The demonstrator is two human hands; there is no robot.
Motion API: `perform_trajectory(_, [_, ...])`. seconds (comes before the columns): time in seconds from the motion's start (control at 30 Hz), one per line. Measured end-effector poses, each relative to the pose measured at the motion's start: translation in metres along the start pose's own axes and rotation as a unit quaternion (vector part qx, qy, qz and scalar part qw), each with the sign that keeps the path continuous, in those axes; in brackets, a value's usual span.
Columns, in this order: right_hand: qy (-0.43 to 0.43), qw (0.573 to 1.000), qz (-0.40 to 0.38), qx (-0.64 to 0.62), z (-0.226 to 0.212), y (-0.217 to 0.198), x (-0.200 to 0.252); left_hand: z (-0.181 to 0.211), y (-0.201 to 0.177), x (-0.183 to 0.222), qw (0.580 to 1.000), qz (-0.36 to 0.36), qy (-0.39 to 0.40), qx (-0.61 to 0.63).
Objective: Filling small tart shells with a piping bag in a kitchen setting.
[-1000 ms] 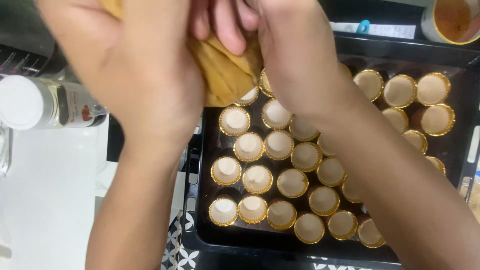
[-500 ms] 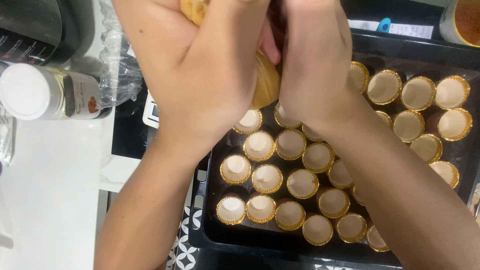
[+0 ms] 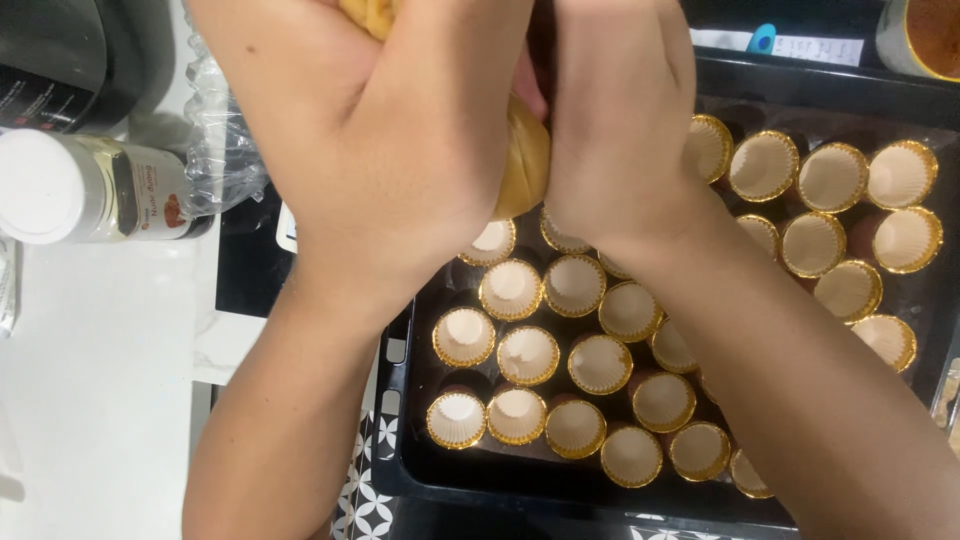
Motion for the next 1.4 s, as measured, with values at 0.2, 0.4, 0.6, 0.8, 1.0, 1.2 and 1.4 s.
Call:
perform_trajectory(0.2, [0.017, 1.000, -0.001, 0.001, 0.001, 0.001, 0.000, -0.001, -0.001, -0.002, 0.998, -0.002, 0.041, -0.041])
perform_trajectory(0.4, [0.004, 1.000, 0.007, 0.020, 0.000, 0.001, -0.001, 0.000, 0.000, -0.003, 0.997, -0.014, 0.047, -0.057])
perform_trajectory(0.6, [-0.006, 0.999, 0.014, 0.040, 0.001, 0.001, 0.000, 0.002, 0.000, -0.003, 0.998, -0.016, 0.044, -0.050])
perform_trajectory(0.8, [-0.019, 0.998, 0.021, 0.058, 0.000, 0.001, -0.001, 0.003, -0.001, -0.004, 0.997, -0.015, 0.043, -0.055])
perform_trajectory(1.0, [-0.032, 0.996, 0.028, 0.076, -0.002, 0.002, -0.002, 0.003, -0.001, -0.004, 0.997, -0.014, 0.040, -0.062])
perform_trajectory(1.2, [0.045, 0.998, 0.034, -0.021, -0.003, 0.000, -0.006, 0.004, -0.001, -0.004, 0.997, -0.012, 0.038, -0.067])
perform_trajectory(1.4, [0.231, 0.939, -0.016, -0.256, 0.007, -0.021, -0.009, -0.006, -0.018, -0.003, 0.999, 0.005, -0.036, 0.041])
Point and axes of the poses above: each hand's wrist, its own x-axis away from the middle knuckle, its own y-axis out of the palm, z = x × y, the point moved 3 cm from there along -x, towards the middle knuckle, and after that the axes turned 3 degrees about -x, right-handed, at the moved point
